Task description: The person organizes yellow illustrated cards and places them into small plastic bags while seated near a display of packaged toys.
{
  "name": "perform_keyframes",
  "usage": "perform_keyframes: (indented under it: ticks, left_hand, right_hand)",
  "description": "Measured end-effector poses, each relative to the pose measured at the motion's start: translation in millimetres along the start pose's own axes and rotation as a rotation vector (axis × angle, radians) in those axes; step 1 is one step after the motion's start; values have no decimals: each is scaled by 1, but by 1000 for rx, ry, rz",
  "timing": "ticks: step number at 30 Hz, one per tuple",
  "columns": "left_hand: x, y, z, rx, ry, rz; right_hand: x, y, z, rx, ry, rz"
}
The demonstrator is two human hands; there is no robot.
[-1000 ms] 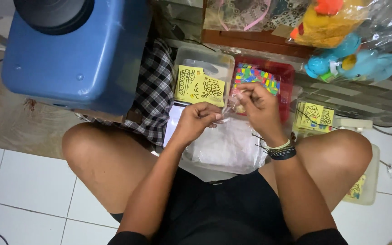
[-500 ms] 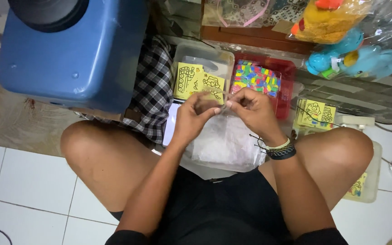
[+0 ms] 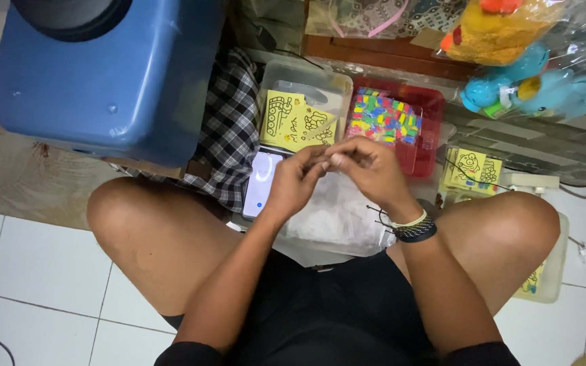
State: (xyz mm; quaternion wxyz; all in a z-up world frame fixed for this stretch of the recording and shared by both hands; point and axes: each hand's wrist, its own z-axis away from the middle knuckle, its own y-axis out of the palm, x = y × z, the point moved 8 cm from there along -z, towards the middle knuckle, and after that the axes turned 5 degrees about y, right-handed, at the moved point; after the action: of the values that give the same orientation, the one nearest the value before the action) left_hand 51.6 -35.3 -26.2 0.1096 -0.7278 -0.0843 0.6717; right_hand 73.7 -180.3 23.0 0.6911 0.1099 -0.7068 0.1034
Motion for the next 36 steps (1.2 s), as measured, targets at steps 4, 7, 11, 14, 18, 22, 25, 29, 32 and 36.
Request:
perform_keyframes:
  ticks: [4,7,11,14,18,22,25,29,32,36]
  left_hand:
    - [-4,-4,-2,25,-56,397]
    - [-3,-2,-1,18,-54,463]
    - [-4,-2,-2,4,-70,483]
    - [-4,-4,-2,-16,-113,558]
    - [-3,-7,-1,-72,-176,644]
    - [-3,-19,-5,-169,-152,674]
    - [-1,-39,-7,-293,-97,599]
    - [-9,-76,-10,-438,14,531]
    - [-19,-94,-9,-493,84,449]
    - [-24,-100,-7,-525,133,478]
  right_hand:
    - [-9,-35,-6,-229,37,132]
    - [-16,-43,-3,-252,69,125]
    - [-20,-29,-2,-164,161,-27]
    - [-27,-33,-3,-186,141,-81]
    - [-3,-21,-2,-180,118,-107]
    - [-22,-15,-1,-53,166,-24]
    - [-38,-7,4,65,235,99]
    - [-33,-11,-3,38,152,261]
    - [-33,-19,-7,-49,-30,592]
    - [-72,6,-13,23,-266,1133]
